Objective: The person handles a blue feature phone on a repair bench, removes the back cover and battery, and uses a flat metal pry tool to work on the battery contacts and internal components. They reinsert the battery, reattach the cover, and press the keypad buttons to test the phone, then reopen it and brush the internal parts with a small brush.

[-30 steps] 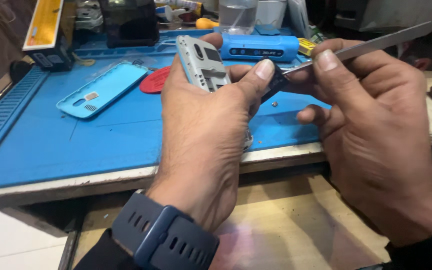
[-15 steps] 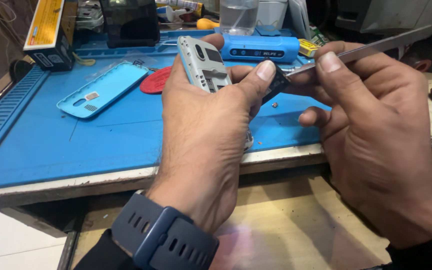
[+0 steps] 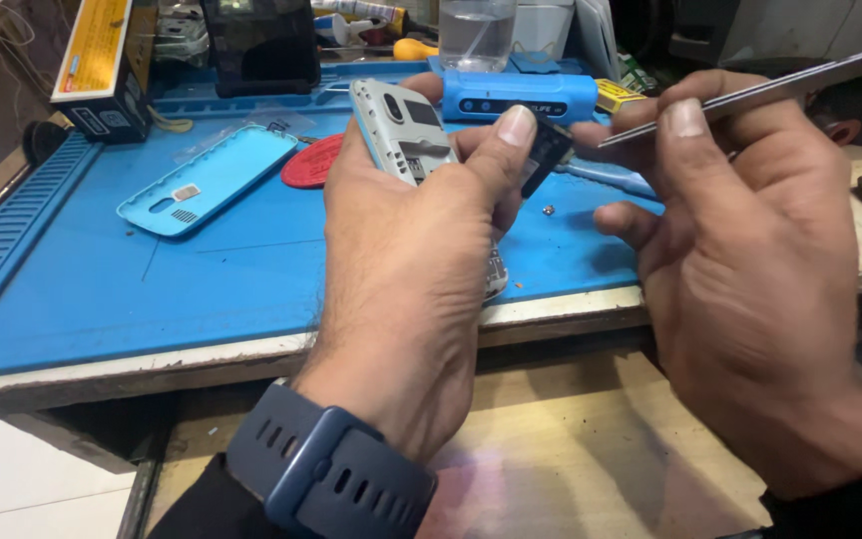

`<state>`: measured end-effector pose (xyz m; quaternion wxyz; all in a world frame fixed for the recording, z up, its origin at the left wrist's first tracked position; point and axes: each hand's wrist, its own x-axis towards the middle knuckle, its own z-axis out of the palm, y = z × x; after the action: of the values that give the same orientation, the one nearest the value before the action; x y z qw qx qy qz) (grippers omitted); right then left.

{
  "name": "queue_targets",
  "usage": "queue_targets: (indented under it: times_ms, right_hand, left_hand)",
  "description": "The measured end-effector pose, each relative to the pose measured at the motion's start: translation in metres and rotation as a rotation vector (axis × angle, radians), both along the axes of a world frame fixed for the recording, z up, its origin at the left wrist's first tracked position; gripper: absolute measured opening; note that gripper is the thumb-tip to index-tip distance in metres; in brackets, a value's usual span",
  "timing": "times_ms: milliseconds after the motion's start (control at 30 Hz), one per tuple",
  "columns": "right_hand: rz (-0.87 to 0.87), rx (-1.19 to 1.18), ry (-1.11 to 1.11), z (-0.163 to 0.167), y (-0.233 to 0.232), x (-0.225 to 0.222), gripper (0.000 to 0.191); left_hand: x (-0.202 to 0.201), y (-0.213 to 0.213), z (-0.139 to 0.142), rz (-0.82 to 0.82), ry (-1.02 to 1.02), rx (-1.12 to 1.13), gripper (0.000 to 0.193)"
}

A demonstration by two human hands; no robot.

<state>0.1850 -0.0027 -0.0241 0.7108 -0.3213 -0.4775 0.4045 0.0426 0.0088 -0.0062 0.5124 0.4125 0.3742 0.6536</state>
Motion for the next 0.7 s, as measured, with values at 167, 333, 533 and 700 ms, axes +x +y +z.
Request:
queue_targets:
  times_ms: [167,333,533,700]
  right_hand:
    - [-0.060,0.085,-0.211,0.000,0.000,-0.003,0.022]
    - [-0.128,0.034,-0.361,0.006,-0.004,-0.002,0.035]
    - [-0.423,-0.028,-0.849,0.018,-0.007,0.015,0.018]
    - [-0.555,-0.083,-1.004,0.010,-0.004,0.022,0.019]
  left_hand:
    - [0.001,0.000,0.001,-0.003,-0.032,0.016,0.065]
    - [0.000,0.000,0.000,0.004,-0.035,-0.014,0.067]
    - [-0.001,0.000,-0.002,-0.010,-0.027,0.042,0.071]
    - [-0.001,0.001,-0.003,-0.008,-0.037,0.024,0.072]
